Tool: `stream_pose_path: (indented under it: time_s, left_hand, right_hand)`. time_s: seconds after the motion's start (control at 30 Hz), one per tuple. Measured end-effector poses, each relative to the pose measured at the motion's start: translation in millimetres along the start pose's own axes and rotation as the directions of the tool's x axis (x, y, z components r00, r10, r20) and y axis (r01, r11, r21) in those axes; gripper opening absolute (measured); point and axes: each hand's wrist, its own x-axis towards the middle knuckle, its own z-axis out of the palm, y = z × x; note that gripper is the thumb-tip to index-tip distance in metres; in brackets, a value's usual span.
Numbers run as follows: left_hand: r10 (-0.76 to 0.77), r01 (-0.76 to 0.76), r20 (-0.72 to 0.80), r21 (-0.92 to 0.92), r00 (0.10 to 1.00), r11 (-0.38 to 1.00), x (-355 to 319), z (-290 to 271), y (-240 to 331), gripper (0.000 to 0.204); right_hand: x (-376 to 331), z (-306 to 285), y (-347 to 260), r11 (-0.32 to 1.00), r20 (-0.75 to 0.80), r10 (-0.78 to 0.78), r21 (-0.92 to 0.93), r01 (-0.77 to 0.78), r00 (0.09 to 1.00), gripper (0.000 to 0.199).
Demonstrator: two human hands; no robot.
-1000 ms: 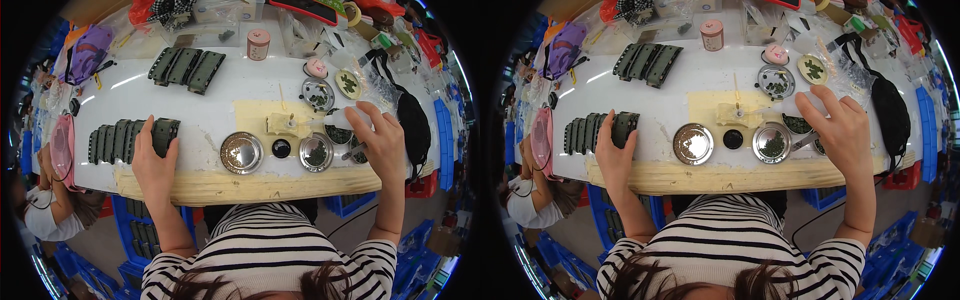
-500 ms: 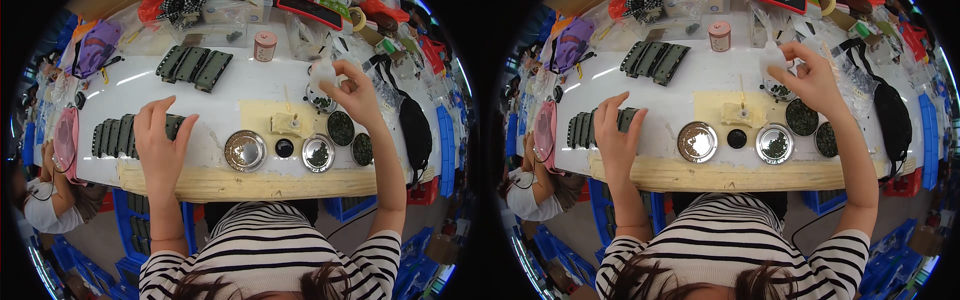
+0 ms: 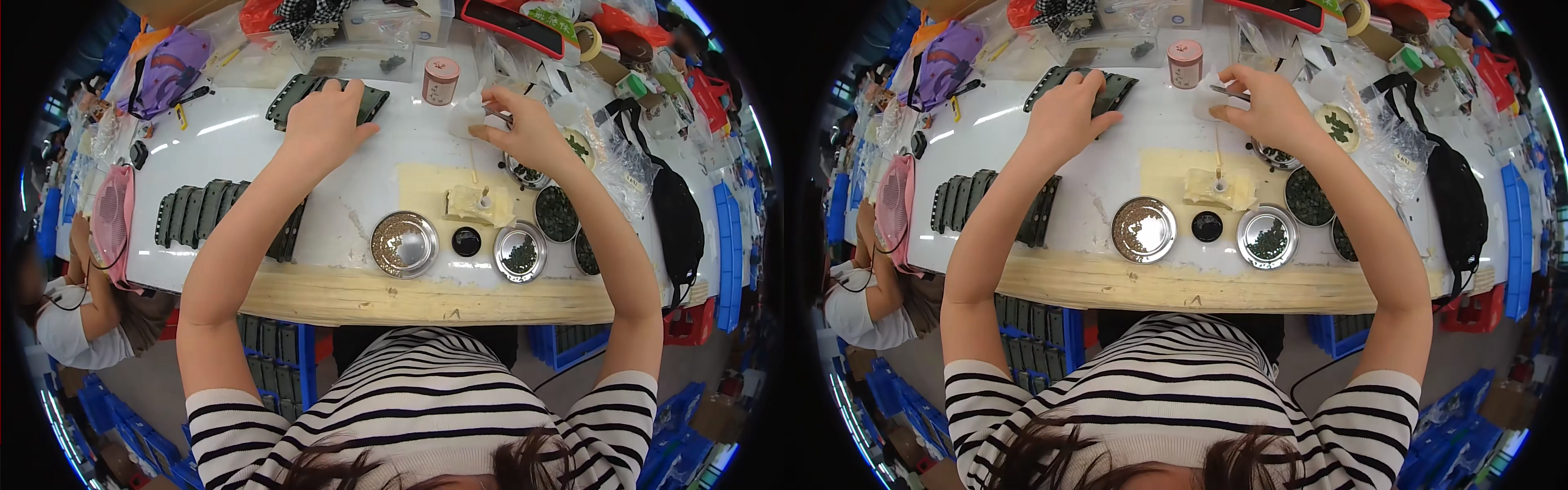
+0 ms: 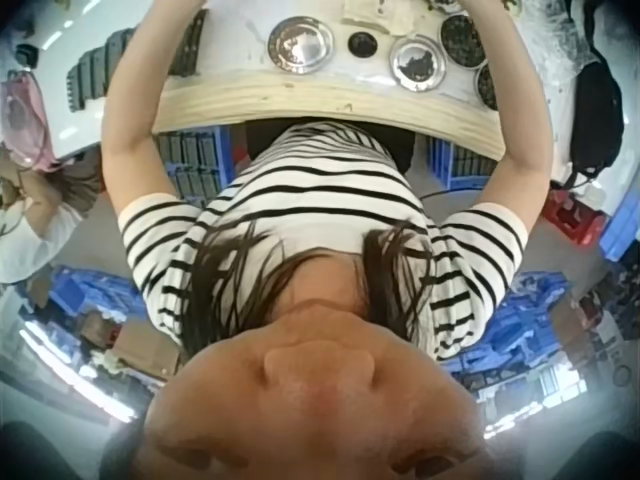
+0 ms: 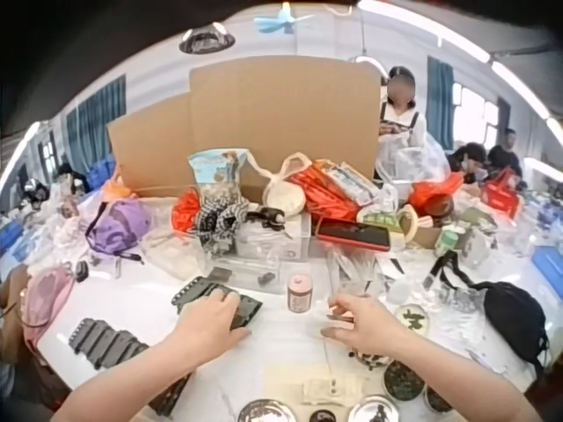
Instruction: Assembling small plastic parts onto a toy tank hull using tweezers.
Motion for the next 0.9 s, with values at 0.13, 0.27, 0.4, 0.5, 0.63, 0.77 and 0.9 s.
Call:
stream_pose_path:
  time_s: [0.13, 0.27, 0.4, 0.5, 0.63, 0.77, 0.9]
  left_hand:
    - [-0.014, 0.014, 0.023, -0.02, 1.0, 1.0, 3.7, 3.9, -2.1, 0.051]
    - [0.003, -0.025, -0.117, -0.182, 0.993, 0.983, -5.0, -0.4, -2.7, 0.043]
    - [-0.067, -0.049, -0.128, -0.735, 0.99, 0.676, -43.1, -37.1, 21.0, 0.052]
    - [0.009, 0.185, 0.186, -0.981, 0.983, 0.053, -91.1, -59.6, 47.8, 0.069]
    - [0.266, 0.512, 0.44, -0.78, 0.857, -0.358, -134.8, -54.3, 68.0, 0.074]
    - [0.022, 0.243, 0.294, -0.741, 0.955, -0.626, -160.4, -15.8, 83.2, 0.068]
    - [-0.162, 0.169, 0.35, -0.745, 0.923, -0.645, -157.8, -7.7, 116.3, 0.045]
  right_hand:
    - [-20.1, -26.1, -11.0, 0.999, -0.026, 0.023, 0.039, -0.022, 0.999, 0.045]
    - [-53.5, -58.1, -46.5, 1.0, -0.158, 0.003, 0.018, 0.0, 0.988, 0.033]
    - [-95.2, -61.5, -73.0, 0.95, -0.32, -0.303, -0.169, 0.261, 0.898, 0.031]
    - [-129.1, -35.8, -97.6, 0.871, -0.277, -0.489, -0.097, 0.482, 0.827, 0.034]
    - [-153.0, -26.2, -102.4, 0.855, -0.231, -0.512, -0.044, 0.516, 0.828, 0.035]
    - [-165.9, -22.9, -83.5, 0.963, -0.363, -0.202, 0.098, 0.253, 0.91, 0.042]
    - [-168.0, -0.5, -101.6, 0.911, -0.333, -0.341, 0.114, 0.396, 0.879, 0.05]
